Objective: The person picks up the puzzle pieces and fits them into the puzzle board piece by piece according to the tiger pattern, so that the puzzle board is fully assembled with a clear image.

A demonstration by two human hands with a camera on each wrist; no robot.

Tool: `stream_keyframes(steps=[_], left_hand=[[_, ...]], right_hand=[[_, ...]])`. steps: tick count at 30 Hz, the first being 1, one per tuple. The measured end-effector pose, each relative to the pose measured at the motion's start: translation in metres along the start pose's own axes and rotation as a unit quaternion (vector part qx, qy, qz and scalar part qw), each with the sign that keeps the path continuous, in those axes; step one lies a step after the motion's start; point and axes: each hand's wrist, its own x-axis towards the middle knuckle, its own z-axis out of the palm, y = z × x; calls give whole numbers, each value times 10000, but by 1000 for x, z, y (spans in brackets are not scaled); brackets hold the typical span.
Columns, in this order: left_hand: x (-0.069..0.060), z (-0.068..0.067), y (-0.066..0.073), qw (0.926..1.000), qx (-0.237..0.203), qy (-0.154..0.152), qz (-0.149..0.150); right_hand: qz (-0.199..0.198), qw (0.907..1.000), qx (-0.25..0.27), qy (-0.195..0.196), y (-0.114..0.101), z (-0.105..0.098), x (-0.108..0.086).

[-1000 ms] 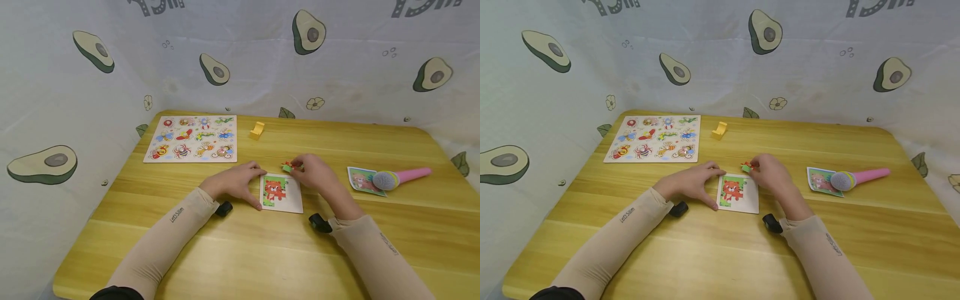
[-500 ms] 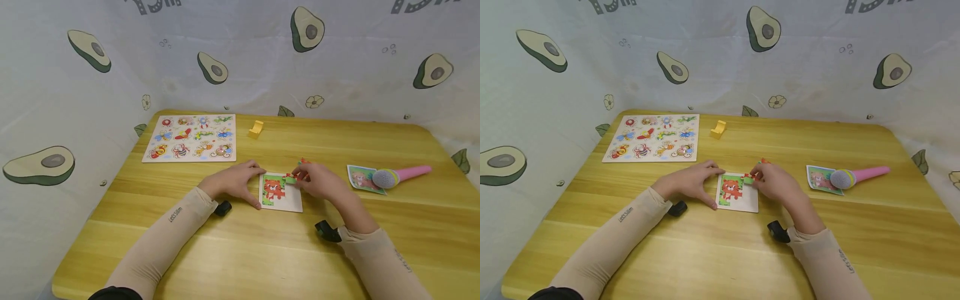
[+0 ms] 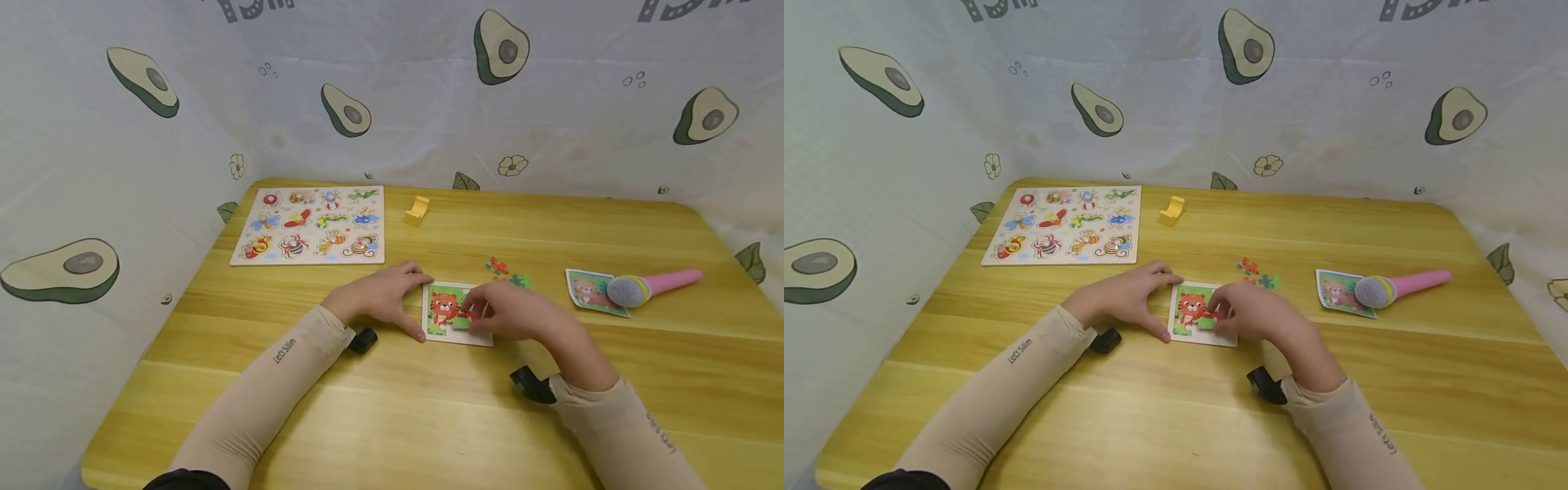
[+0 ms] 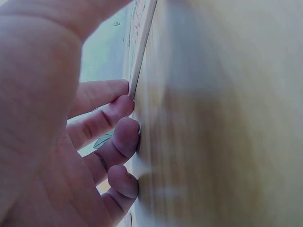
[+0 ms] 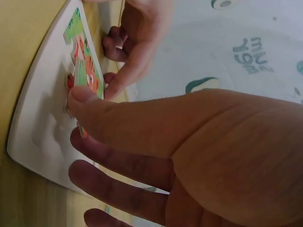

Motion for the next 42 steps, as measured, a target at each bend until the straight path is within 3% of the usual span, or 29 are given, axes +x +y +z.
stream_keyframes(steps=[4, 17, 29, 42], left_hand=[[0, 0, -1, 10000, -42, 6, -9], [0, -2, 0, 10000, -30, -11, -28], [-1, -2, -1, 10000, 7, 25, 21], [0, -1, 0, 10000, -24, 0, 26]], right_hand=[[35, 9999, 6, -144, -5, 4, 1], [-45, 10000, -25, -62, -8, 7, 2], [-715, 9969, -188, 254, -6, 14, 8], [-627, 9975, 70, 305, -2, 18, 8]])
